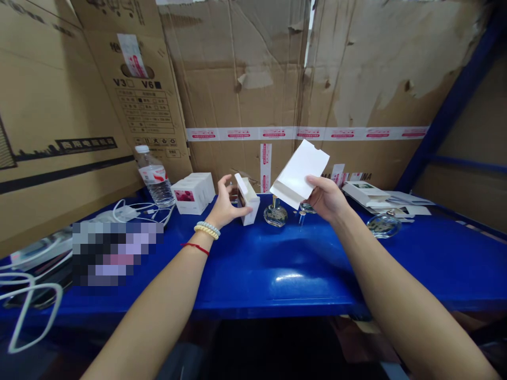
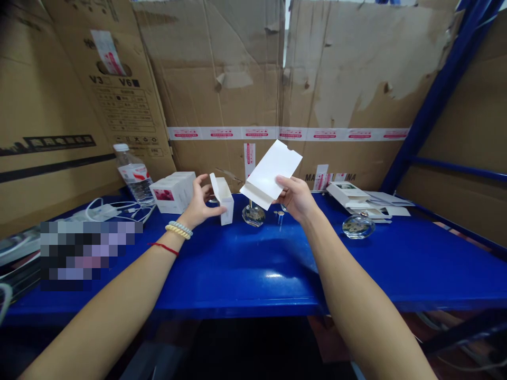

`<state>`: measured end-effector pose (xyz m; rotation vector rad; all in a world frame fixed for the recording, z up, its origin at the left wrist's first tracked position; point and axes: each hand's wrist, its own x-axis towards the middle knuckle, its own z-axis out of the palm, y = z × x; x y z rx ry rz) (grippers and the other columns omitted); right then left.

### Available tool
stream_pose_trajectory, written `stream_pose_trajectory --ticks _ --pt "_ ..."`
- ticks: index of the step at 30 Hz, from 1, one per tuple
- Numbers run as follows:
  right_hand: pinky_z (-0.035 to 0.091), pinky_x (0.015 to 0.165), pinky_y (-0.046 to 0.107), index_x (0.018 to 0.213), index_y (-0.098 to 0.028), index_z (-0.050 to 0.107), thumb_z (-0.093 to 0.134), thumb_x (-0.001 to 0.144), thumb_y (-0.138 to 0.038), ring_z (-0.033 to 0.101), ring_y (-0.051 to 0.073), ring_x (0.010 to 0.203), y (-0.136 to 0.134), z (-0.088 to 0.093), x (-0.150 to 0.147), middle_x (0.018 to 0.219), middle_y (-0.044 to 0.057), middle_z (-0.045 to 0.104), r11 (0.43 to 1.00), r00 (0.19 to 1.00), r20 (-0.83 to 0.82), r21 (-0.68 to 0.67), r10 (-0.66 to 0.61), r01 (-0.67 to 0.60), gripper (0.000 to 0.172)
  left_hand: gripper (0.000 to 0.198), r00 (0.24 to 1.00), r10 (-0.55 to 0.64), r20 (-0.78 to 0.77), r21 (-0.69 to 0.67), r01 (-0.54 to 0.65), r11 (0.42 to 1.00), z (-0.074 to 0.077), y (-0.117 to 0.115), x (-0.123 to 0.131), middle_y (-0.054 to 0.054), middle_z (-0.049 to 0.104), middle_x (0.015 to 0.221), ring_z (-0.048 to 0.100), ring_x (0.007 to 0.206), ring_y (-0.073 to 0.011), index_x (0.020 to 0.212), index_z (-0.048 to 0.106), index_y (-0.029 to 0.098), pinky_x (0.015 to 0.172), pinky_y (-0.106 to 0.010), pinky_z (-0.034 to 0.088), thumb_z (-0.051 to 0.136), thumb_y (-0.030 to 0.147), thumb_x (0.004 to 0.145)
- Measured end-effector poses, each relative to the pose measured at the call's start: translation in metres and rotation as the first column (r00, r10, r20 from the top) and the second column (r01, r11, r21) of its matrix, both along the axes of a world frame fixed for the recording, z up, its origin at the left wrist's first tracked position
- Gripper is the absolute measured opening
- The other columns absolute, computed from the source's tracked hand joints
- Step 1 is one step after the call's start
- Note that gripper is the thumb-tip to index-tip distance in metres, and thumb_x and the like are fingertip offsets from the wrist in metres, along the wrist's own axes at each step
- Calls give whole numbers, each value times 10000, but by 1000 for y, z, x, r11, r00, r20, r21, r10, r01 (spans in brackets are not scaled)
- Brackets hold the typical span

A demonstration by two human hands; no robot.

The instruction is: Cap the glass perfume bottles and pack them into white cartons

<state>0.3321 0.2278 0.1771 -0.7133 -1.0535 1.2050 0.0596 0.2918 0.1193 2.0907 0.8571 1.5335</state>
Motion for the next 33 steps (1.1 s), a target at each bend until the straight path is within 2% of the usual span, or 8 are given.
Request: stream_pose_trajectory --ticks 3,6,8,10,20,23,29,33 --pt "526 510 274 925 -155 646 768 593 -365 582 123 570 -3 1 -10 730 34 697 999 997 -68 25 -40 41 412 1051 988 133 -75 273 -108 956 9 -18 14 -128 575 1212 610 1128 -280 1375 204 248 985 -498 514 850 319 549" --pt "548 543 275 916 -159 637 789 579 -419 629 141 629 -7 0 -23 797 56 716 997 993 -101 58 -52 58 452 1069 970 222 -96 493 -147 857 13 -31 28 -131 557 1233 604 1138 -274 1399 172 231 982 -475 520 844 304 570" --pt "554 545 277 901 -160 634 821 542 -445 650 152 641 -8 -2 -30 812 59 719 995 992 -115 72 -56 64 495 1069 963 253 -91 580 -155 800 13 -35 35 -134 553 1223 606 1134 -274 1401 169 215 967 -460 529 841 302 574" --pt "560 550 282 887 -164 634 847 520 -442 662 156 645 -8 -3 -34 831 57 720 992 989 -130 91 -74 86 507 1063 961 264 -80 619 -159 769 11 -36 39 -133 553 1211 610 1127 -269 1398 173 206 954 -445 535 838 304 575" --pt "602 667 350 951 -197 647 828 577 -458 689 210 860 -11 -11 -42 990 64 730 970 987 -51 188 -150 157 491 992 941 338 -18 619 -255 743 8 -36 44 -123 561 1198 616 1105 -253 1365 207 211 920 -420 541 825 317 597" --pt "595 652 358 933 -186 645 825 569 -463 687 207 815 -12 -9 -43 958 69 727 970 983 -97 170 -157 171 492 972 936 351 -4 607 -277 745 7 -37 44 -119 555 1190 615 1099 -256 1345 234 211 903 -409 546 832 311 586" --pt "565 573 293 906 -177 650 824 561 -421 675 171 716 -13 -7 -41 918 69 732 983 988 -98 132 -117 130 457 1054 926 376 -19 484 -321 814 8 -41 43 -132 546 1244 587 1149 -280 1401 214 208 977 -456 516 840 305 559" --pt "551 561 277 935 -187 647 802 594 -425 675 162 704 -13 -8 -40 937 68 734 984 992 -72 135 -108 117 444 929 899 437 -24 476 -374 796 10 -43 44 -119 539 1230 607 1080 -267 1326 325 215 912 -435 542 838 346 562"
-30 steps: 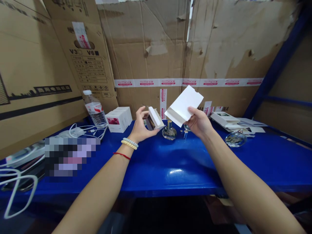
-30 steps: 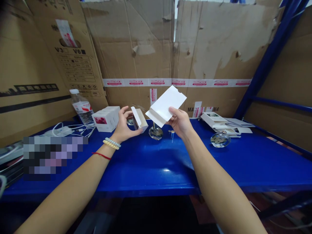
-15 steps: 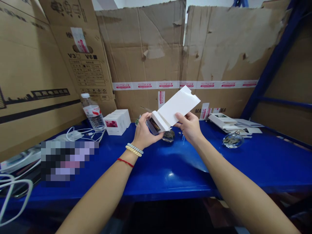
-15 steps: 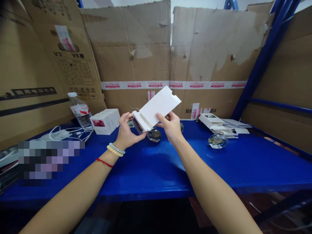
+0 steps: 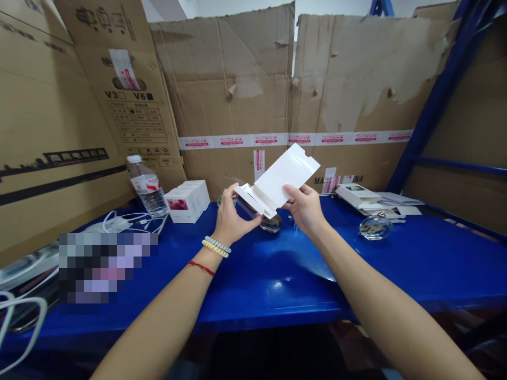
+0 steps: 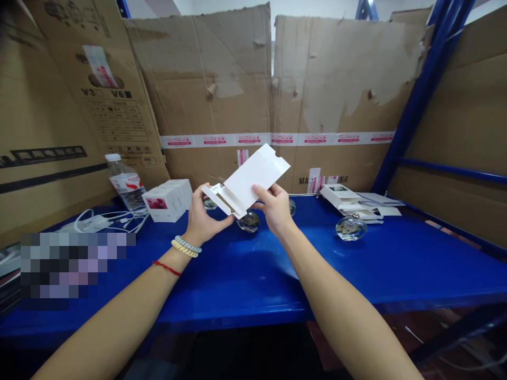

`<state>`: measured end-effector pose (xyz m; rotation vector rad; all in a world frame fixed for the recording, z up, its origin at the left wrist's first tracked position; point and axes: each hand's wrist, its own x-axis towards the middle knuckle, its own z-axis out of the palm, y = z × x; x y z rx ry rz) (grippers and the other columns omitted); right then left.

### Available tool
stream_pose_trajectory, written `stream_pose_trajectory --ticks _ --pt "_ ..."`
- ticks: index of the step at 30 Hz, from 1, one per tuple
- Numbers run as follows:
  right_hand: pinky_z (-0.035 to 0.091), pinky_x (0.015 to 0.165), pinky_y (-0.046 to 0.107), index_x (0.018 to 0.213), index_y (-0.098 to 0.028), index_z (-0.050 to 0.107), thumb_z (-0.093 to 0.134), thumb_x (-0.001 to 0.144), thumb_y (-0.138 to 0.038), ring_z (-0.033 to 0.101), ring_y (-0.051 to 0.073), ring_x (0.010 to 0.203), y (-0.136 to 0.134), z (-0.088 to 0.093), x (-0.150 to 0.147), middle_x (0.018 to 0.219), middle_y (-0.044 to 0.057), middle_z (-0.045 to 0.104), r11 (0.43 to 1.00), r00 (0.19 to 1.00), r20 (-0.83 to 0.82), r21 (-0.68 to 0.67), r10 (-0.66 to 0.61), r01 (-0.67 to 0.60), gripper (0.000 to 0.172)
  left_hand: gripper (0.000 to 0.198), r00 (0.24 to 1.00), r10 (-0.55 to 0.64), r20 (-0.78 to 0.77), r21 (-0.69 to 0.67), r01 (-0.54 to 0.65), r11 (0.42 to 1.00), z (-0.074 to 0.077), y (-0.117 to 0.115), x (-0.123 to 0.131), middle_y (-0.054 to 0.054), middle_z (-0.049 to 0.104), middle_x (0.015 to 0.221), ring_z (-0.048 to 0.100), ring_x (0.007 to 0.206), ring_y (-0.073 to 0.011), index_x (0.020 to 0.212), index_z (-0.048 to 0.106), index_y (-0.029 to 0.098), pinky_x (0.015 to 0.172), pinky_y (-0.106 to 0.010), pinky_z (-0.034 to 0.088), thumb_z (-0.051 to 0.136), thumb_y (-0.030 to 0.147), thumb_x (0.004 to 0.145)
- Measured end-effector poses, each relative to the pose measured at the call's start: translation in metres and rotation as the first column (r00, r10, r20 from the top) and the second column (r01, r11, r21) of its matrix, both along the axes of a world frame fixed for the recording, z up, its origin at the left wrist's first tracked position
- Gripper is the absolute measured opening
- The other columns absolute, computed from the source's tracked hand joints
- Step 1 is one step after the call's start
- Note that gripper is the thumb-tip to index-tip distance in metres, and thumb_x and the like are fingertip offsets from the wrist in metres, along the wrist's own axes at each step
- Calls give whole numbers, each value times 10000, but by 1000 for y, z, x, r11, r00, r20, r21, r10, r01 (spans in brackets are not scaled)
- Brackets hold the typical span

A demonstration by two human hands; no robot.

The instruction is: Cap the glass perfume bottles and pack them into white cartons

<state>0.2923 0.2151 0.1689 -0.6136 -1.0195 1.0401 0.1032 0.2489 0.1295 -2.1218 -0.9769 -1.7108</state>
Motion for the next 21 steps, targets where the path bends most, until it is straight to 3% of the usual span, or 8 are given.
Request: stream_pose_trajectory --ticks 7,15,21 --pt "581 576 291 910 -182 656 816 590 -388 679 179 767 3 1 4 938 57 726 997 997 -33 36 -64 65 413 846 996 -84 -41 190 90 978 1 4 1 -95 535 1180 592 1112 -251 1213 303 233 923 -433 529 845 333 572" --pt "582 583 286 919 -182 654 819 592 -401 682 187 808 1 1 4 957 58 728 995 997 34 69 -72 70 427 845 994 -82 -68 92 88 992 0 1 1 -128 571 1200 638 1077 -259 1240 330 201 867 -423 563 832 387 587" --pt "589 624 299 949 -192 656 824 598 -415 684 192 845 -2 -1 -3 988 65 733 996 995 76 74 -62 56 448 894 995 11 -96 78 -3 997 -1 -1 2 -138 597 1195 659 1070 -281 1271 354 183 868 -432 582 849 387 555"
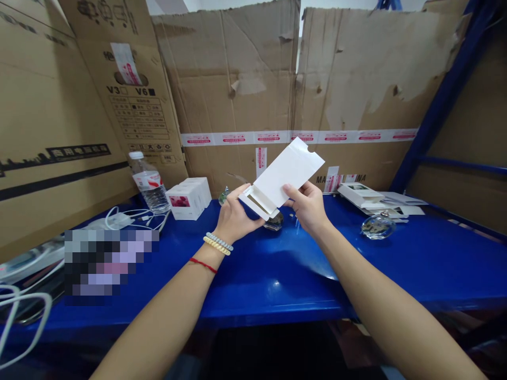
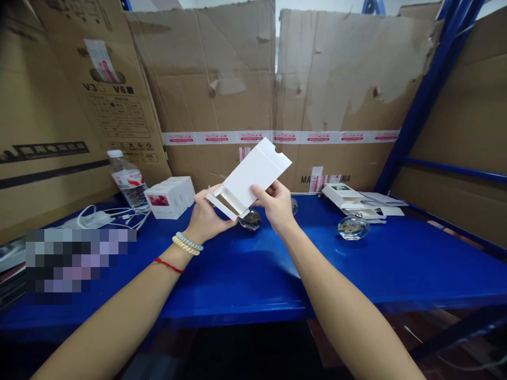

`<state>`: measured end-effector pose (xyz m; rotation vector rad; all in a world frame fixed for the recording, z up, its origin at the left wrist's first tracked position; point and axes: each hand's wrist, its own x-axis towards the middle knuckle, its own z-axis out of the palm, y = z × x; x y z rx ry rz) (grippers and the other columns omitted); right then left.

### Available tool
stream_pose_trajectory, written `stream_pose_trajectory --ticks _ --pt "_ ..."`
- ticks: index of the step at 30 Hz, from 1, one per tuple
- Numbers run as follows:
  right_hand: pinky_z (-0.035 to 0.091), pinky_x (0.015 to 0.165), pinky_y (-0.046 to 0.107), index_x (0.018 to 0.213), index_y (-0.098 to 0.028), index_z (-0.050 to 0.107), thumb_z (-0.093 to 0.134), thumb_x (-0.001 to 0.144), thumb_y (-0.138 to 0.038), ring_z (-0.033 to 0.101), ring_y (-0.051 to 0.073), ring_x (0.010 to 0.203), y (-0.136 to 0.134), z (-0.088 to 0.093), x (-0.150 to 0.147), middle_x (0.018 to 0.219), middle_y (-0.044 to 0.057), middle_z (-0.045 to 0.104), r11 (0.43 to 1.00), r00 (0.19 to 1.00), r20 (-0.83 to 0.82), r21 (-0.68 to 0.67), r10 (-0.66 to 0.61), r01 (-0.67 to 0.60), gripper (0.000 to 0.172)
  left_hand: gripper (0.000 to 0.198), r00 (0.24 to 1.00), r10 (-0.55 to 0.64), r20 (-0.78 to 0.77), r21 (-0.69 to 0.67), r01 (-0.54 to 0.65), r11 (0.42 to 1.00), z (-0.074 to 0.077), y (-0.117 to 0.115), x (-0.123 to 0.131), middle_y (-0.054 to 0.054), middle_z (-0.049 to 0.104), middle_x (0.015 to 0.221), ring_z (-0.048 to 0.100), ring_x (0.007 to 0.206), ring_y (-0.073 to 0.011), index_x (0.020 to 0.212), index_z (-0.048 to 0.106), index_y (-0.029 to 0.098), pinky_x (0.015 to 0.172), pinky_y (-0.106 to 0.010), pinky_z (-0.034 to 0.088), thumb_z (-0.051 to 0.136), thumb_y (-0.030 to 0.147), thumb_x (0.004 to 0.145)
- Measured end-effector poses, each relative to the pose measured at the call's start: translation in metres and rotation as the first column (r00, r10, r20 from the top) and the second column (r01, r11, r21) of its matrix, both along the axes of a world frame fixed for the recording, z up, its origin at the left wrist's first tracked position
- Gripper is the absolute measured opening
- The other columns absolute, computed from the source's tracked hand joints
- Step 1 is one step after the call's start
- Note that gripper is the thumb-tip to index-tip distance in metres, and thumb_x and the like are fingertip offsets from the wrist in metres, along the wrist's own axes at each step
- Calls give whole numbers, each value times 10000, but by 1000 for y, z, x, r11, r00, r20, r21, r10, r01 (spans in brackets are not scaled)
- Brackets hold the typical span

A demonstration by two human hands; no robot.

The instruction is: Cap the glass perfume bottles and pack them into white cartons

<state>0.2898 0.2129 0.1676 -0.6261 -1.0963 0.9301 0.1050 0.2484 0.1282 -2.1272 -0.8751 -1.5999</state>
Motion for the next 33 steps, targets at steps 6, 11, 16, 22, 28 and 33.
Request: stream_pose_trajectory --ticks 6,11,16,22,28,33 --pt "565 616 296 917 -208 651 841 576 -450 676 180 819 -3 -2 -7 976 61 735 998 996 69 36 -47 45 459 959 1000 9 8 4 -9 1000 -2 1 1 -123 581 1210 643 1108 -277 1294 301 203 895 -434 579 866 346 532" --pt "569 673 334 912 -198 644 836 577 -466 675 186 817 2 -6 -6 975 69 730 999 999 26 36 -39 38 470 976 999 -7 31 -16 7 1000 2 -2 0 -140 557 1236 625 1119 -287 1320 326 184 930 -445 558 867 350 524" --pt "572 661 328 906 -192 646 831 588 -411 676 186 809 5 -8 -4 960 61 730 1000 999 -35 23 -5 6 428 997 998 -24 55 -19 26 1000 4 -2 -1 -141 561 1217 624 1106 -297 1337 357 170 944 -451 547 876 367 509" --pt "592 689 354 943 -190 643 823 588 -420 689 216 883 3 -6 -4 1023 77 726 1000 999 -45 -14 2 -2 460 936 997 -43 64 3 42 999 4 -4 -1 -114 553 1247 623 1109 -261 1288 363 216 887 -411 571 879 376 524" --pt "607 721 372 953 -186 640 832 583 -426 699 213 871 5 -6 -5 996 74 730 998 996 -81 -44 44 -47 481 854 993 -84 77 -4 84 996 7 -6 -1 -85 586 1184 643 1068 -243 1217 394 236 866 -404 571 884 414 540" --pt "618 745 372 945 -183 637 848 575 -406 707 209 863 5 -5 -7 997 70 736 993 986 -132 -38 102 -108 480 810 987 -139 81 5 139 990 7 -2 -3 -74 588 1167 641 1064 -249 1133 379 249 870 -417 558 885 421 525"
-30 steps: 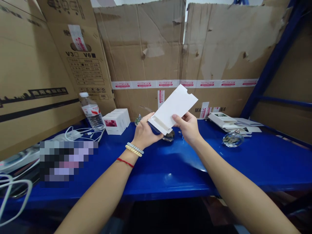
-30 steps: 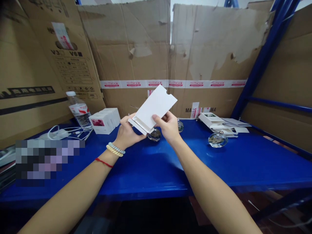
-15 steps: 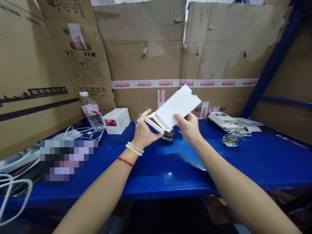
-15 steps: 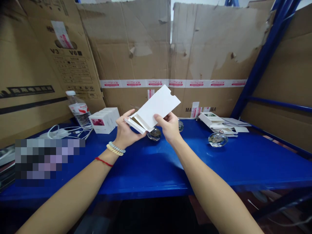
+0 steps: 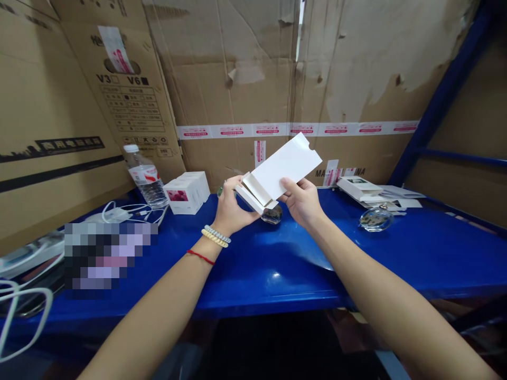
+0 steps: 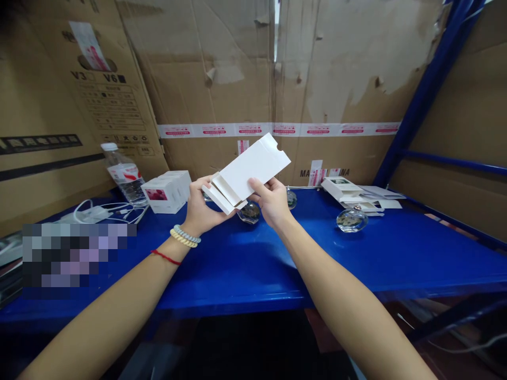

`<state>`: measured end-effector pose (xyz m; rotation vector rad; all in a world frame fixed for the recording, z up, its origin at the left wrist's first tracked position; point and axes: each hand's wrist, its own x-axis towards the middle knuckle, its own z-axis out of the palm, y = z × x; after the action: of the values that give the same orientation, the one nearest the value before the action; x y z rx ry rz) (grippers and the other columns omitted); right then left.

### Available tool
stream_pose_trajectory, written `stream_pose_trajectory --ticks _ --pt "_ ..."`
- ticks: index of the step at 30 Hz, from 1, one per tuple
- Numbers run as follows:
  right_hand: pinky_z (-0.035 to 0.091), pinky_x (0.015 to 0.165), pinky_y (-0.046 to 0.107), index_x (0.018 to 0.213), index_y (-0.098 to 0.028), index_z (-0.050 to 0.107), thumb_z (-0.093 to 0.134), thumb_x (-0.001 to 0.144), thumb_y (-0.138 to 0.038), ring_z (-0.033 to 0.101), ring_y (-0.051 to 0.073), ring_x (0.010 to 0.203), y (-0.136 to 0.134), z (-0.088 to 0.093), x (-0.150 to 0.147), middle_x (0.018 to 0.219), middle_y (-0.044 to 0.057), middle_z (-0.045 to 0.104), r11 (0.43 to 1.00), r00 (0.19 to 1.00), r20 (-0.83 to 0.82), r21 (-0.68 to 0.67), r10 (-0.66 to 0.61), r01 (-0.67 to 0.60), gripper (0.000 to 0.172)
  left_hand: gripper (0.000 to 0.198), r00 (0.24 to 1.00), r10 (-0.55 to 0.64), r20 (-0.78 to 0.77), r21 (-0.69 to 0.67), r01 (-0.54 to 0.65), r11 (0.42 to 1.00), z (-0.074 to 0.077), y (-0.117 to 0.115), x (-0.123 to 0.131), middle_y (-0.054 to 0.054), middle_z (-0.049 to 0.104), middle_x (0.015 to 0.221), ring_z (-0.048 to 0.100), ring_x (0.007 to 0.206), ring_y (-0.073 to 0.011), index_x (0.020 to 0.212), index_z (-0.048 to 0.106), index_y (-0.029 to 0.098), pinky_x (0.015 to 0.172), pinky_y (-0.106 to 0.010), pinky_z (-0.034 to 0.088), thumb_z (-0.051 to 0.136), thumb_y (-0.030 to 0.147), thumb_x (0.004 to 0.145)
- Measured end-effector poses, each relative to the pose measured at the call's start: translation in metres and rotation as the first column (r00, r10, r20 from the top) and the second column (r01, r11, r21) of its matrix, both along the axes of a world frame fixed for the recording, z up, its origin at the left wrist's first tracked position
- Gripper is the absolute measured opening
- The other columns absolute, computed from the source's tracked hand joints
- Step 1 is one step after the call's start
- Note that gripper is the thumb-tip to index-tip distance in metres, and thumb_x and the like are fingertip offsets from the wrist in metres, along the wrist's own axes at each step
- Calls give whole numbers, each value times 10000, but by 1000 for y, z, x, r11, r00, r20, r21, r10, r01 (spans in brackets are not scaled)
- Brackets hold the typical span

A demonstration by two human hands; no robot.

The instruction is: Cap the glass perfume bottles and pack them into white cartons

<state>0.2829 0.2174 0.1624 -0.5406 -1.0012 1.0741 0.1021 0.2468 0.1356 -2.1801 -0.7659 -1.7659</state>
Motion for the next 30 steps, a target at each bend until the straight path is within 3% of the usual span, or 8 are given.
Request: stream_pose_trajectory --ticks 8,13,17,24,30 --pt "614 752 352 923 -190 646 854 549 -370 698 200 892 -1 -1 -1 1010 66 732 1000 1000 -10 -2 -11 11 464 838 998 68 -15 -149 -69 986 4 -5 -4 -55 623 1120 640 1025 -282 1115 400 255 893 -471 525 910 433 474" --pt "614 706 361 914 -179 645 863 521 -390 691 209 872 -3 0 -3 984 69 731 999 999 31 3 -39 39 496 755 993 94 -65 -157 -103 982 8 -7 -4 -39 637 1028 639 955 -265 1022 437 230 879 -442 507 894 433 456" --pt "614 722 391 938 -178 630 848 551 -432 693 232 898 -1 -1 -2 1020 91 726 997 994 76 30 -73 71 512 776 982 148 -116 -146 -164 976 11 -11 -2 -81 644 1080 626 1004 -287 1115 451 202 895 -453 494 862 426 495" --pt "596 870 416 955 -208 618 836 592 -461 698 219 943 -4 -3 -4 1027 77 733 962 961 191 225 -199 154 493 942 978 172 -116 -60 -180 982 0 -7 3 -157 554 1343 571 1214 -308 1356 328 199 1005 -458 493 829 382 580" --pt "600 816 368 975 -209 618 780 685 -434 706 203 881 -7 -9 -9 962 69 738 896 902 248 369 -352 248 401 955 988 145 -45 -56 -147 987 -5 -7 6 -142 545 1365 550 1272 -286 1410 264 226 1047 -439 510 807 326 631"
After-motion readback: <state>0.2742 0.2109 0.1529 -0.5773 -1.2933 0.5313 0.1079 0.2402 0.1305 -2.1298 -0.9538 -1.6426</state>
